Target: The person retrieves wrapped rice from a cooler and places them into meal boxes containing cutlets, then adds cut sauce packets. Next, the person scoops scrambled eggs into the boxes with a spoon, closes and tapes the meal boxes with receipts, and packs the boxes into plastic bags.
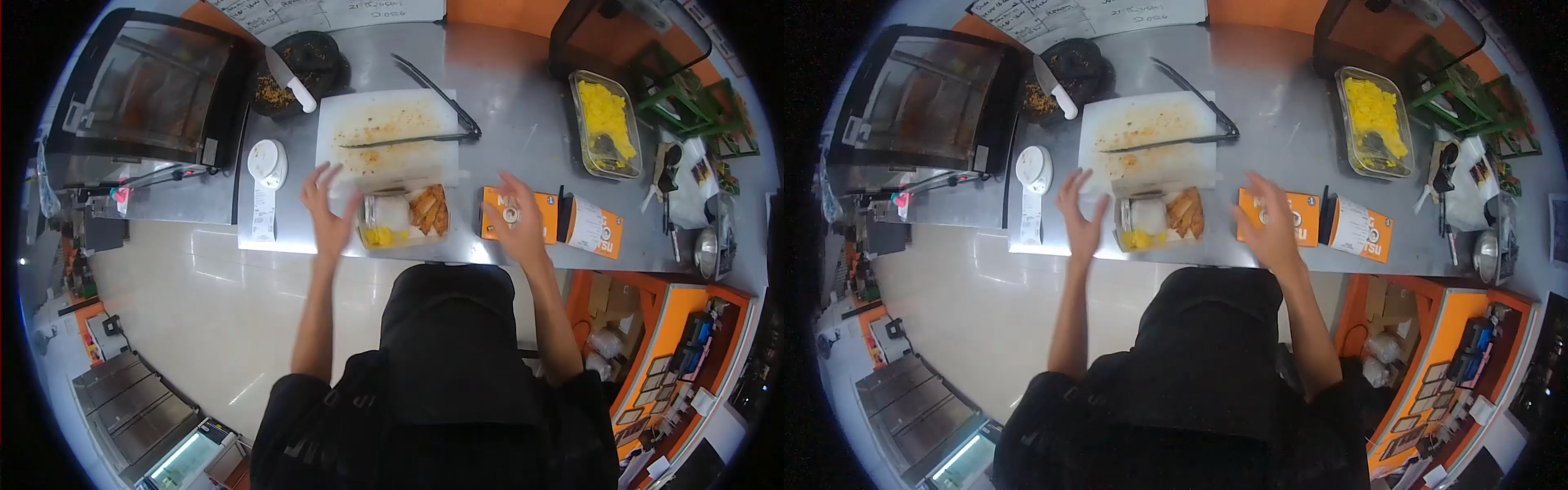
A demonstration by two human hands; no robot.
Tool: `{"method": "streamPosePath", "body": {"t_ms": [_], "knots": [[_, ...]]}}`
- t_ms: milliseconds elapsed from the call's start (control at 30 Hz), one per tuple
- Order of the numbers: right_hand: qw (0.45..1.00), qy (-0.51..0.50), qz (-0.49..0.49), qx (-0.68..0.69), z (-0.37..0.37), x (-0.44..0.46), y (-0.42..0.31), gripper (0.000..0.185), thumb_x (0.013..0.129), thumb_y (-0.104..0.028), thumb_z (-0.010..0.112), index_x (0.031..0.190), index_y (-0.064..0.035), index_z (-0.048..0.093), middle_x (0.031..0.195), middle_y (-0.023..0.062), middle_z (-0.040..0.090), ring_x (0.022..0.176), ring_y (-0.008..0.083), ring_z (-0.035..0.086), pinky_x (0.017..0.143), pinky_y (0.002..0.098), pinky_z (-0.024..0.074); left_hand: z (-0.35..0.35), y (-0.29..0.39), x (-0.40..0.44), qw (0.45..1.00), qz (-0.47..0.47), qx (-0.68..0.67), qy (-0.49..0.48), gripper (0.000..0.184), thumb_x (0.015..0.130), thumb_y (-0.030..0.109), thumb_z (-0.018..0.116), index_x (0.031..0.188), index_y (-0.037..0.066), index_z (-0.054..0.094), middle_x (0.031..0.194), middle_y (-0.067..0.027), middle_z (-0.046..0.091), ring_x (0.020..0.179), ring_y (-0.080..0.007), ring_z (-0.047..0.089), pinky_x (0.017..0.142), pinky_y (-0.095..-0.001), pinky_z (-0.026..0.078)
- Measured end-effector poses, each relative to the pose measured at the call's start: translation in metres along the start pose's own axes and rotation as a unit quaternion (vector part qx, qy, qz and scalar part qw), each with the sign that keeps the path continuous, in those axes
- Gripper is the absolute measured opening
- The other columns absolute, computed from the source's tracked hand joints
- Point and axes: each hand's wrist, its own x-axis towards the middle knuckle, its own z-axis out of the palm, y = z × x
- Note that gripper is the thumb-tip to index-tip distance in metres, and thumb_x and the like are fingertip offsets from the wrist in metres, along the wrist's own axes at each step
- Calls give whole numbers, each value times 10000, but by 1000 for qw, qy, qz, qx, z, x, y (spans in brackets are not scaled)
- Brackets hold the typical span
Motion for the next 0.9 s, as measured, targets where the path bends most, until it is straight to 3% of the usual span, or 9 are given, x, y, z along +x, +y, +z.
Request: {"method": "streamPosePath", "body": {"t_ms": [133,267,400,467,500,667,733,800,900], "knots": [[989,-107,-101,-9,52,51,26,442,878,-153,781,1261,10,632,1084,157,703,974,302,678,904,374,526,-15,-56,10,973,3,-57,-222,497,836,204,835,1265,42,642,1201,-157,667,1131,-331,602,1003,-392,462],[967,-247,53,41,63,68,38,340,895,-151,741,1186,5,657,1056,150,707,982,264,657,907,347,509,-7,-72,16,932,-112,-139,-316,392,850,103,807,1194,-4,652,1093,-111,697,997,-198,657,916,-314,499],[947,-174,91,254,107,39,61,289,900,-135,690,1155,0,666,1022,82,689,974,170,615,900,309,484,29,-72,-10,908,-159,-355,-158,265,913,80,656,1157,-23,643,1073,-65,679,1025,-159,615,937,-300,468],[933,-162,119,300,120,31,69,331,927,-132,573,1229,-1,609,1164,106,633,1128,180,558,973,317,453,36,-53,-20,893,-186,-398,-93,239,939,73,557,1142,-27,635,1073,-54,665,1047,-156,595,958,-290,448],[921,-139,128,339,124,27,61,355,926,-127,545,1254,4,584,1207,122,614,1165,190,538,1000,320,439,38,-40,-23,908,-191,-368,-55,255,934,64,438,1103,-31,604,1086,-93,657,1079,-187,581,972,-297,431],[906,-71,174,380,151,9,21,444,894,-111,474,1316,30,490,1284,173,552,1271,247,474,1106,336,360,61,-23,-17,934,-163,-319,-2,207,898,34,419,1037,-21,562,993,-163,597,1014,-287,574,957,-350,431],[949,-84,151,264,163,16,46,480,899,-91,465,1368,9,487,1265,232,581,1250,329,539,1075,396,417,57,-31,-11,935,-167,-309,-39,217,900,20,431,1049,-19,583,1014,-200,609,1030,-337,587,963,-372,436],[956,-122,188,190,168,24,77,473,909,-78,458,1372,4,511,1225,263,605,1218,393,574,1063,441,438,27,-43,1,981,-29,-143,-124,246,908,-2,447,1087,-9,615,1080,-240,632,1086,-395,587,968,-412,447],[968,-245,44,-21,96,35,32,423,963,-127,489,1369,-30,562,1216,295,623,1186,469,574,1058,479,440,3,-55,-7,977,35,0,-210,300,921,-21,472,1162,8,648,1149,-274,648,1114,-467,581,945,-477,470]]}}
